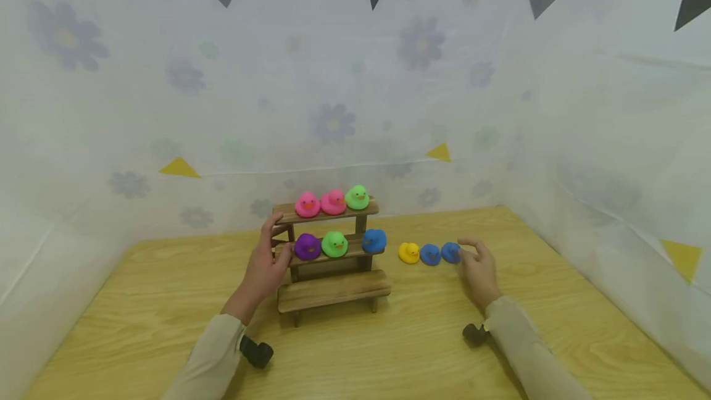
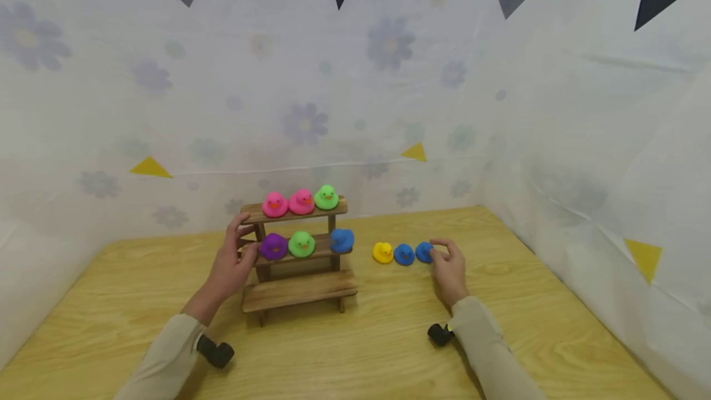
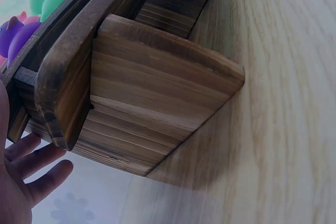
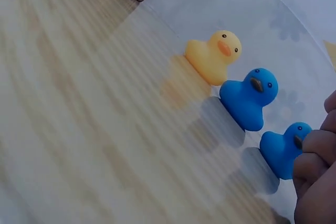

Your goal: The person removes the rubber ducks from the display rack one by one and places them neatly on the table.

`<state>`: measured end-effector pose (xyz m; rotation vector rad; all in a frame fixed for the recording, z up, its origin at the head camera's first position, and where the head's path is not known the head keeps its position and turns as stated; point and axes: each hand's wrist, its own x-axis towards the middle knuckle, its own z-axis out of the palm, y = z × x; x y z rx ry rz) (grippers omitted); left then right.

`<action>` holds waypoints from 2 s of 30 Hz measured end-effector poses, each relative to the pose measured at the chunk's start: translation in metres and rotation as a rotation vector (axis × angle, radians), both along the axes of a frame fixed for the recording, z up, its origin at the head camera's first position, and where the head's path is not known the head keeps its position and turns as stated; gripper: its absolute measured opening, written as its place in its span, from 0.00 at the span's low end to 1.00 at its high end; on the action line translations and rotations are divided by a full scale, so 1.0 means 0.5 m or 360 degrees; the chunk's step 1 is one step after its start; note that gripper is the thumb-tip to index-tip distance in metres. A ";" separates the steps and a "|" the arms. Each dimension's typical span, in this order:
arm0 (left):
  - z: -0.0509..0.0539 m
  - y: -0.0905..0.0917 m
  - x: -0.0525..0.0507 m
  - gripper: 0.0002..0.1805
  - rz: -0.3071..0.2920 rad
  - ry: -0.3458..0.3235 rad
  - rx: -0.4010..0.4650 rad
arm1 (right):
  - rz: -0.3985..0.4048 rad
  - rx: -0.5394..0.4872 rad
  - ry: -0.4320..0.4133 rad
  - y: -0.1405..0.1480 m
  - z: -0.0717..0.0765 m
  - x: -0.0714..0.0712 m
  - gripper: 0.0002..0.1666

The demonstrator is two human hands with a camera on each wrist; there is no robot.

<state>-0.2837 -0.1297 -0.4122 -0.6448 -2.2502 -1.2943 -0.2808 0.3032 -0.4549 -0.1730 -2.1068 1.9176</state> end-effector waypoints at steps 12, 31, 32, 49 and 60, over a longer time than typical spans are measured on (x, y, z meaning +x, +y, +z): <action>0.001 0.002 -0.002 0.33 0.0012 -0.0006 0.0003 | 0.0167 0.0225 0.0213 -0.067 0.039 0.016 0.17; 0.001 -0.006 0.009 0.33 0.0047 -0.0001 0.0027 | 0.0720 0.0472 0.0593 -0.220 0.125 0.073 0.20; 0.001 -0.006 0.010 0.33 0.0047 0.0006 0.0025 | 0.0718 0.0481 0.0601 -0.224 0.131 0.076 0.21; 0.001 0.003 0.017 0.33 0.0026 -0.0039 0.0003 | 0.0690 0.0502 0.0718 -0.265 0.148 0.077 0.25; 0.002 0.000 0.016 0.33 0.0033 -0.0032 0.0009 | 0.0539 0.0636 0.0737 -0.296 0.171 0.077 0.26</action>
